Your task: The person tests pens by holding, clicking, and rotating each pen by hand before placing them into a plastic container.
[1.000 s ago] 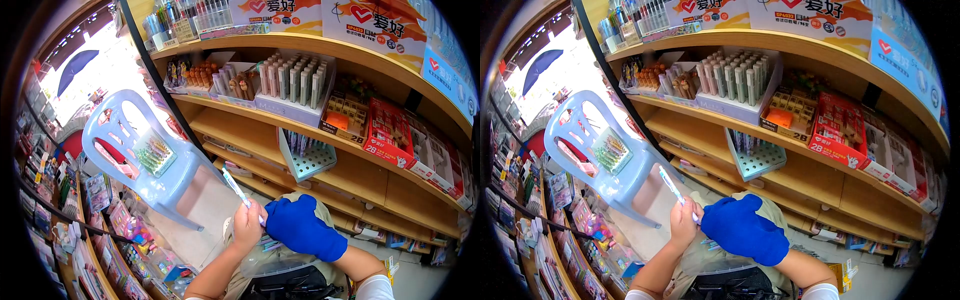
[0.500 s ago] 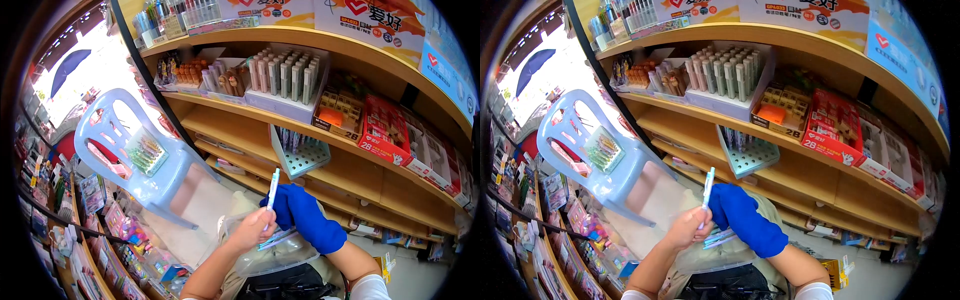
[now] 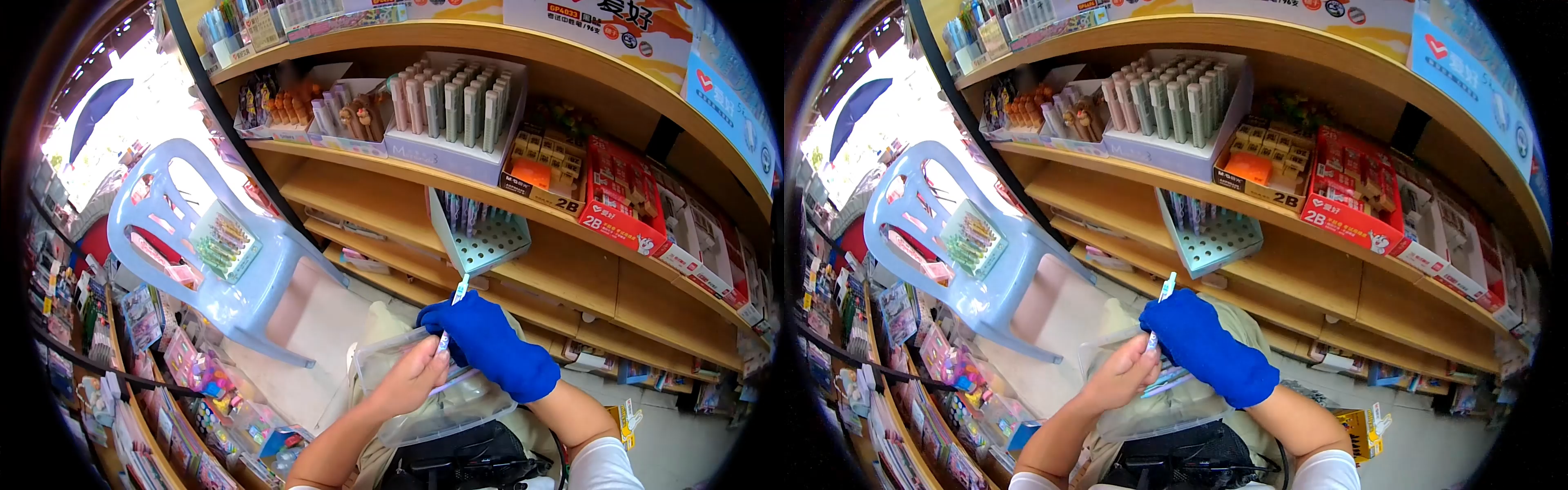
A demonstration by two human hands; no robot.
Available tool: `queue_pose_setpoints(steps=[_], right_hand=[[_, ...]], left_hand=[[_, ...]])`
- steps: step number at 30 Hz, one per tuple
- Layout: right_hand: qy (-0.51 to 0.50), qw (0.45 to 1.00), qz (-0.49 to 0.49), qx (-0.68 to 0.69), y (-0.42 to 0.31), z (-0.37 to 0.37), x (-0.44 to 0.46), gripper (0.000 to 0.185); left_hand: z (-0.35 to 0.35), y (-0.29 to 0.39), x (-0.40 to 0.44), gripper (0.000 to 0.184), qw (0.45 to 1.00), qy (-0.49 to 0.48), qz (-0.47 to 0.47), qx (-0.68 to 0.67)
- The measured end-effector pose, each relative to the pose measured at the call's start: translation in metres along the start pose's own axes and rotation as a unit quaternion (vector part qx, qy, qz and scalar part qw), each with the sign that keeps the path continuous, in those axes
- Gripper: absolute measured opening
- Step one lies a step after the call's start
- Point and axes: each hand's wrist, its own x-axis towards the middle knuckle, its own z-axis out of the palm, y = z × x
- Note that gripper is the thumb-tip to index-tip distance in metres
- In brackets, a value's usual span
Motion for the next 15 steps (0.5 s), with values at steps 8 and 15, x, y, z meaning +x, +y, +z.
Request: queue_pose_setpoints(steps=[8,15], right_hand=[[-0.033,0.974,0.147,0.17,-0.013,0.005,0.0,0.019],[-0.071,0.995,0.041,-0.051,-0.003,-0.001,-0.001,0.015]], left_hand=[[-0.015,0.002,-0.003,0.06,0.993,0.017,-0.108,-0.049],[-0.013,0.012,-0.006,0.058,0.988,-0.01,-0.092,-0.122]])
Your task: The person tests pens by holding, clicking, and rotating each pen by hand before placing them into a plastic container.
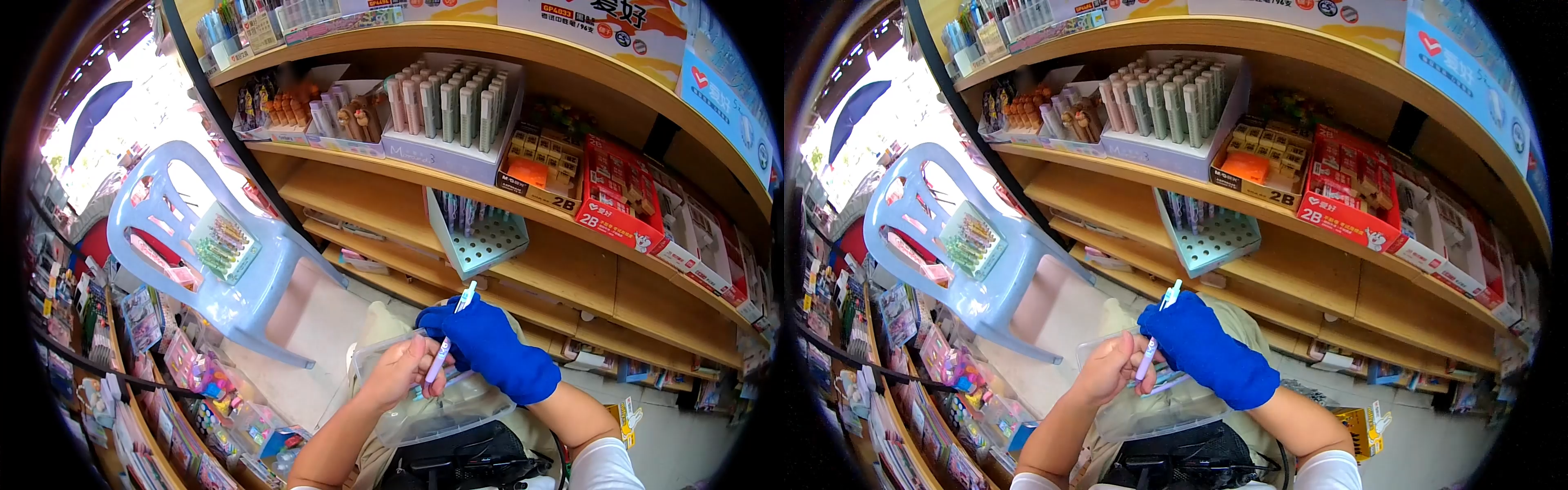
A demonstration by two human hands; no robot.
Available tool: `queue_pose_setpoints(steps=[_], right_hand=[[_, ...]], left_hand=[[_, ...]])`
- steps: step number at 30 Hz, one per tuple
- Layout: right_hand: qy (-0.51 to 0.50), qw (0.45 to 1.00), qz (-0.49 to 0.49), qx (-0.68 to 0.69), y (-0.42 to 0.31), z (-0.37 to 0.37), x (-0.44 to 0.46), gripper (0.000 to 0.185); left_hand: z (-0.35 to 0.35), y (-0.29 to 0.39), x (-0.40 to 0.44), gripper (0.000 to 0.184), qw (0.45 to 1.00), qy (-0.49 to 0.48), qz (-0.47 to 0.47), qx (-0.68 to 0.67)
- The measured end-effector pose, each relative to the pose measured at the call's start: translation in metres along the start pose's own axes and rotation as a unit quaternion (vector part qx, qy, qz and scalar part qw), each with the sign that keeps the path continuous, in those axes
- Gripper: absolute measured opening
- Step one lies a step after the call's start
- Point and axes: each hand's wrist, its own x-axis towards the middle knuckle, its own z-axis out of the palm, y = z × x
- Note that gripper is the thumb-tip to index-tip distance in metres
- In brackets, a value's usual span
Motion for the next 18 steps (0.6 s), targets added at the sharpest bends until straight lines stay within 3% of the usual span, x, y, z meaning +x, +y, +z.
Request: queue_pose_setpoints(steps=[3,6,9,12,14,15,17,18], right_hand=[[0.012,0.961,0.124,0.248,-0.012,-0.008,-0.004,0.016],[0.021,0.931,0.155,0.33,-0.016,-0.01,-0.006,0.016],[0.039,0.99,0.039,0.132,-0.006,-0.002,-0.004,0.017],[0.051,0.987,-0.101,-0.118,-0.003,-0.002,-0.001,0.02],[0.094,0.97,-0.143,-0.171,-0.004,0.003,-0.002,0.02],[0.116,0.96,-0.165,-0.197,-0.005,0.006,-0.003,0.02],[0.084,0.985,-0.129,-0.081,0.001,0.008,-0.005,0.019],[0.052,0.997,-0.063,0.008,-0.001,0.006,-0.004,0.018]], left_hand=[[0.0,-0.003,-0.002,0.047,0.999,0.008,0.044,0.022],[0.003,-0.007,-0.001,0.037,0.991,0.026,0.094,0.092],[0.011,-0.006,-0.002,0.031,0.966,0.064,0.11,0.226],[0.017,-0.005,0.003,0.031,0.908,0.105,0.159,0.373],[0.016,-0.01,0.009,0.036,0.875,0.127,0.21,0.418],[0.015,-0.012,0.01,0.04,0.888,0.125,0.182,0.403],[0.012,-0.014,0.011,0.049,0.912,0.122,0.126,0.371],[0.011,-0.012,0.01,0.053,0.946,0.106,0.109,0.285]])
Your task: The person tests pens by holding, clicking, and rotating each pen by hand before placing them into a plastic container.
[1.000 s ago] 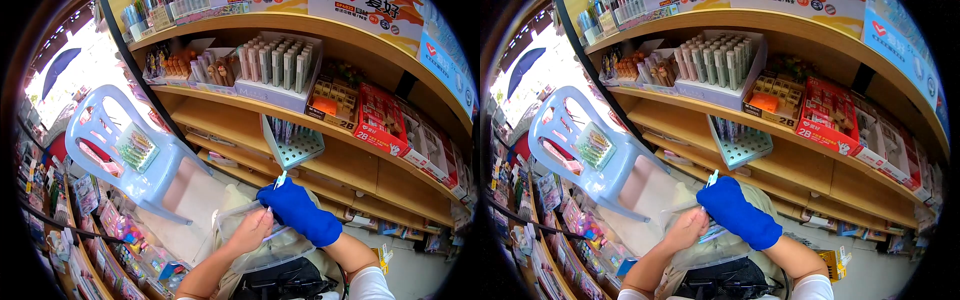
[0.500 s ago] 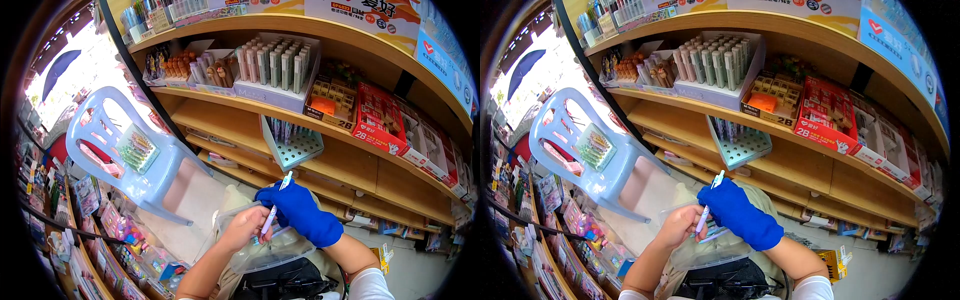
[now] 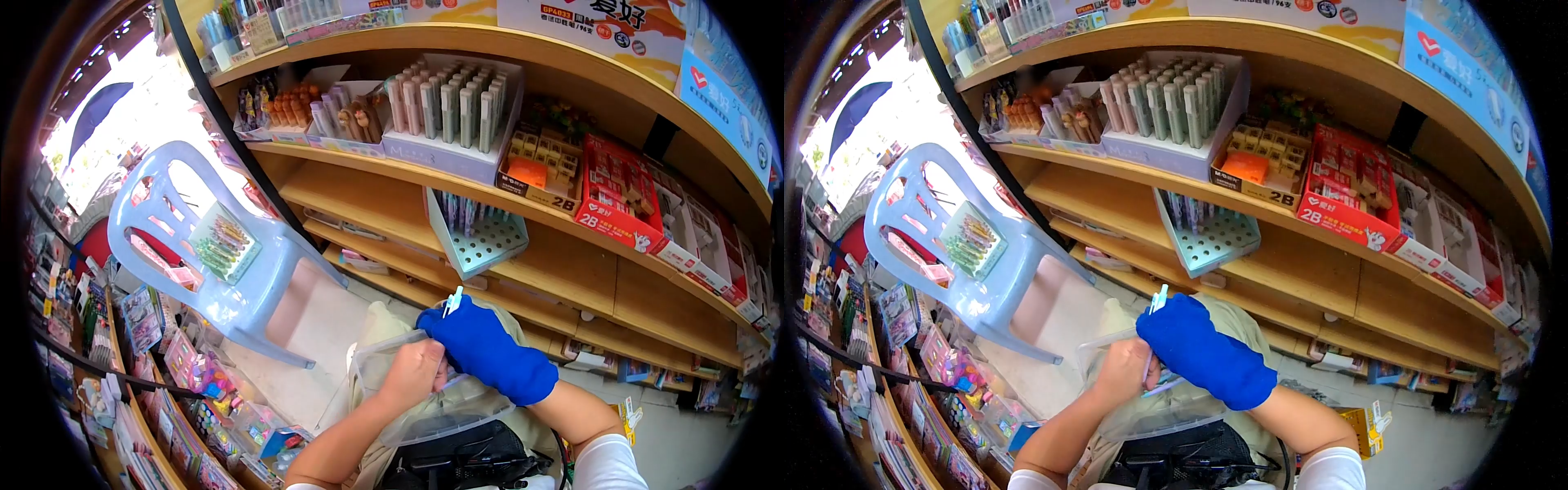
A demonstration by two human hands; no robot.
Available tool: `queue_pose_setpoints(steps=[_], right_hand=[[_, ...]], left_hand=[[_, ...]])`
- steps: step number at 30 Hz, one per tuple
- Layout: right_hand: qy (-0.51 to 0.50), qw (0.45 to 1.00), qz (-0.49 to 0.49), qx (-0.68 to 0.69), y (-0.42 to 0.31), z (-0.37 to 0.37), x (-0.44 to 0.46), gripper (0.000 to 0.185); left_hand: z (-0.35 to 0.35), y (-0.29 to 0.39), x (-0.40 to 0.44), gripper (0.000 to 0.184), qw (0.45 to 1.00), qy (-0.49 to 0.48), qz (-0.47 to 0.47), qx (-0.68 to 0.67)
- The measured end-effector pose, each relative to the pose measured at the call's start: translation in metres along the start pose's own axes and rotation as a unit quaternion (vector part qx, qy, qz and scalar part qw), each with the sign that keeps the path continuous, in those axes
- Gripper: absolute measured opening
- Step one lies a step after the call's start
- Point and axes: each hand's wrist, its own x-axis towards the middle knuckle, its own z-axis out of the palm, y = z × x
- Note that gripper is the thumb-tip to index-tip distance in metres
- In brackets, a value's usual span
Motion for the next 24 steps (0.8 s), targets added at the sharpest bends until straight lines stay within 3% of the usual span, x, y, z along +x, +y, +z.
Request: queue_pose_setpoints(steps=[2,3,6,9,11,14,17,20,24], right_hand=[[-0.044,0.96,0.198,0.194,-0.011,-0.008,0.004,0.018],[-0.072,0.897,0.317,0.299,-0.016,-0.012,0.006,0.018],[0.007,0.875,0.317,0.365,-0.013,-0.008,0.003,0.019],[-0.021,0.872,0.303,0.384,-0.007,-0.007,0.003,0.02],[0.035,0.857,0.287,0.426,-0.004,-0.002,0.0,0.019],[0.026,0.839,0.289,0.46,-0.003,-0.006,-0.001,0.02],[0.028,0.78,0.301,0.548,-0.011,-0.013,-0.001,0.024],[0.023,0.748,0.284,0.599,-0.005,-0.009,-0.004,0.033],[0.029,0.719,0.299,0.627,-0.019,-0.015,-0.002,0.025]], left_hand=[[-0.006,0.002,0.002,0.061,0.982,-0.029,-0.049,-0.181],[-0.006,0.005,0.002,0.064,0.979,-0.023,-0.059,-0.191],[-0.004,0.011,0.001,0.07,0.975,-0.017,-0.08,-0.208],[-0.006,0.007,-0.001,0.071,0.977,-0.034,-0.077,-0.198],[-0.006,0.001,-0.001,0.071,0.978,-0.044,-0.063,-0.195],[-0.015,-0.007,0.0,0.081,0.949,-0.071,-0.066,-0.3],[-0.027,-0.003,-0.001,0.099,0.902,-0.161,-0.014,-0.401],[-0.034,-0.006,0.002,0.108,0.873,-0.276,0.018,-0.401],[-0.034,-0.005,0.002,0.108,0.88,-0.299,0.017,-0.369]])
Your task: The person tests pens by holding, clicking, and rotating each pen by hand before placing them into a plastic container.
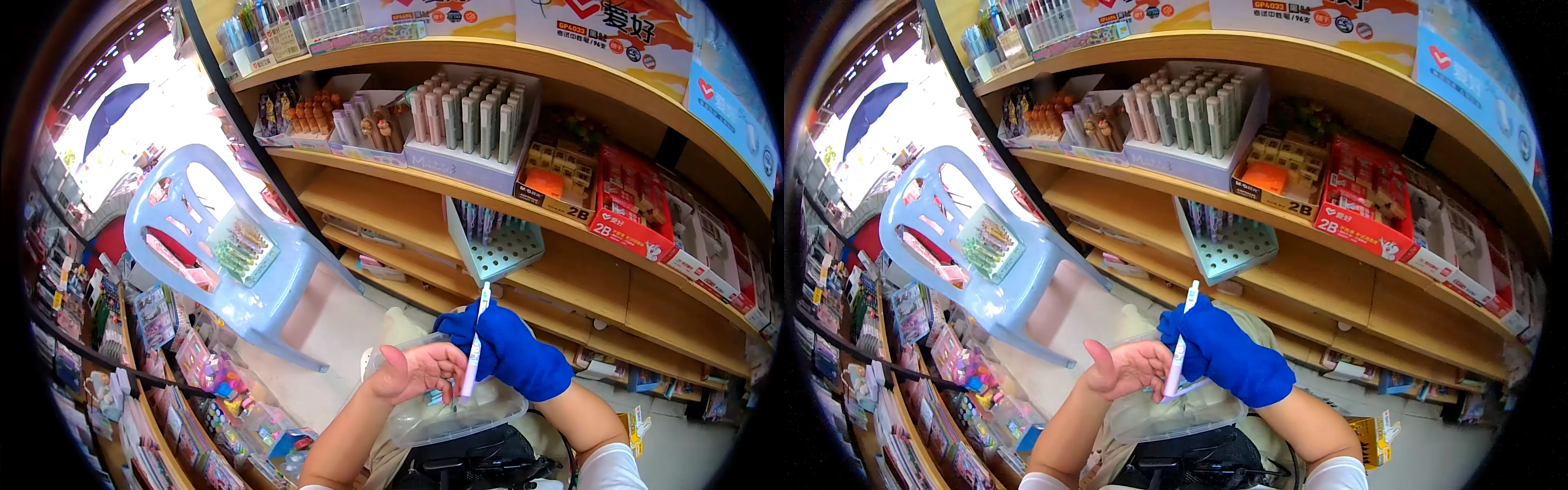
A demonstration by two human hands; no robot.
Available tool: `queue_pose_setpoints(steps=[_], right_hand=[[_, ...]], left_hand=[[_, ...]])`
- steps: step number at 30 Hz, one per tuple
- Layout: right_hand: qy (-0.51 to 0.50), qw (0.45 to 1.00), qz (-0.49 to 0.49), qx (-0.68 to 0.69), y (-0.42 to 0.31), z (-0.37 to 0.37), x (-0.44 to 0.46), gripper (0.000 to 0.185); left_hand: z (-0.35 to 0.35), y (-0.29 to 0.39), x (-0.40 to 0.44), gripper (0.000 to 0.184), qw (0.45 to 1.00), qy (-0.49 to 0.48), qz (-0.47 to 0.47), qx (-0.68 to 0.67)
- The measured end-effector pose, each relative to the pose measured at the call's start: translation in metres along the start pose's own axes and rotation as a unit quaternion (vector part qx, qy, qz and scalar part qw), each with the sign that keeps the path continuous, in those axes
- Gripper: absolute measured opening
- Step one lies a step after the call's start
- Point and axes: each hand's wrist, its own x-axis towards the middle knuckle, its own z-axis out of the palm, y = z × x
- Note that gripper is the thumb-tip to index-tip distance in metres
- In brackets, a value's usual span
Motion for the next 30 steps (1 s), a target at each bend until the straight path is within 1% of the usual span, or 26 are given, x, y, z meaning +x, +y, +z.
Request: queue_pose_setpoints(steps=[1,2,4,5,6,7,8,9,11,12,13,16,19,21,22,23,24,25,26,28,30], right_hand=[[0.019,1.0,-0.017,0.014,0.001,0.006,0.0,0.023],[0.038,0.998,-0.034,0.029,0.002,0.009,-0.001,0.025],[-0.025,0.999,-0.016,0.022,-0.002,0.005,-0.001,0.02],[-0.057,0.998,-0.007,0.017,-0.003,0.002,0.0,0.017],[-0.073,0.99,-0.047,-0.115,-0.003,-0.001,0.001,0.017],[-0.089,0.962,-0.087,-0.244,-0.001,-0.006,0.003,0.018],[-0.104,0.915,-0.124,-0.37,0.001,-0.01,0.006,0.02],[-0.108,0.888,-0.198,-0.402,0.004,-0.013,0.008,0.022],[-0.113,0.814,-0.342,-0.456,0.009,-0.016,0.012,0.026],[-0.11,0.869,-0.272,-0.4,0.005,-0.013,0.007,0.029],[-0.105,0.914,-0.199,-0.338,-0.002,-0.007,-0.003,0.032],[-0.07,0.978,-0.059,-0.19,-0.003,-0.003,-0.008,0.042],[-0.088,0.99,-0.005,-0.112,-0.006,-0.002,-0.011,0.04],[-0.09,0.994,0.051,-0.043,-0.012,0.001,-0.014,0.038],[-0.09,0.993,0.064,-0.026,-0.017,0.004,-0.017,0.03],[-0.091,0.993,0.077,-0.009,-0.022,0.006,-0.021,0.026],[-0.091,0.992,0.09,0.007,-0.024,0.008,-0.023,0.026],[-0.069,0.994,0.082,0.01,-0.021,0.006,-0.021,0.026],[-0.046,0.996,0.075,0.012,-0.015,0.003,-0.018,0.027],[-0.031,0.998,0.052,-0.007,-0.014,0.005,-0.018,0.027],[-0.048,0.997,0.023,-0.052,-0.019,0.01,-0.025,0.028]], left_hand=[[0.004,0.001,0.002,0.099,1.0,0.005,0.01,-0.008],[0.002,-0.002,0.003,0.095,0.997,0.073,0.012,0.037],[-0.002,-0.01,0.004,0.086,0.97,0.208,0.017,0.125],[0.001,-0.013,0.009,0.07,0.945,0.288,0.061,0.145],[0.006,-0.016,0.018,0.065,0.933,0.302,0.098,0.169],[0.011,-0.019,0.027,0.061,0.919,0.316,0.135,0.192],[0.013,-0.021,0.031,0.057,0.903,0.331,0.172,0.215],[0.01,-0.019,0.027,0.048,0.9,0.322,0.126,0.264],[0.013,-0.012,0.033,0.045,0.913,0.293,0.084,0.271],[0.017,-0.008,0.037,0.044,0.919,0.276,0.062,0.274],[0.019,-0.003,0.034,0.041,0.899,0.256,0.046,0.353],[0.014,-0.012,0.034,0.042,0.914,0.215,0.081,0.335],[0.016,-0.013,0.03,0.044,0.941,0.186,0.091,0.268],[0.024,-0.006,0.031,0.042,0.946,0.185,0.09,0.252],[0.026,-0.004,0.03,0.042,0.948,0.185,0.09,0.245],[0.022,-0.005,0.028,0.038,0.954,0.175,0.067,0.232],[0.015,-0.008,0.025,0.034,0.96,0.165,0.043,0.221],[0.012,-0.009,0.023,0.03,0.966,0.154,0.02,0.209],[0.012,-0.008,0.022,0.027,0.964,0.149,0.024,0.217],[0.015,-0.006,0.022,0.021,0.962,0.139,0.033,0.233],[0.008,-0.015,0.02,0.018,0.97,0.136,0.049,0.196]])
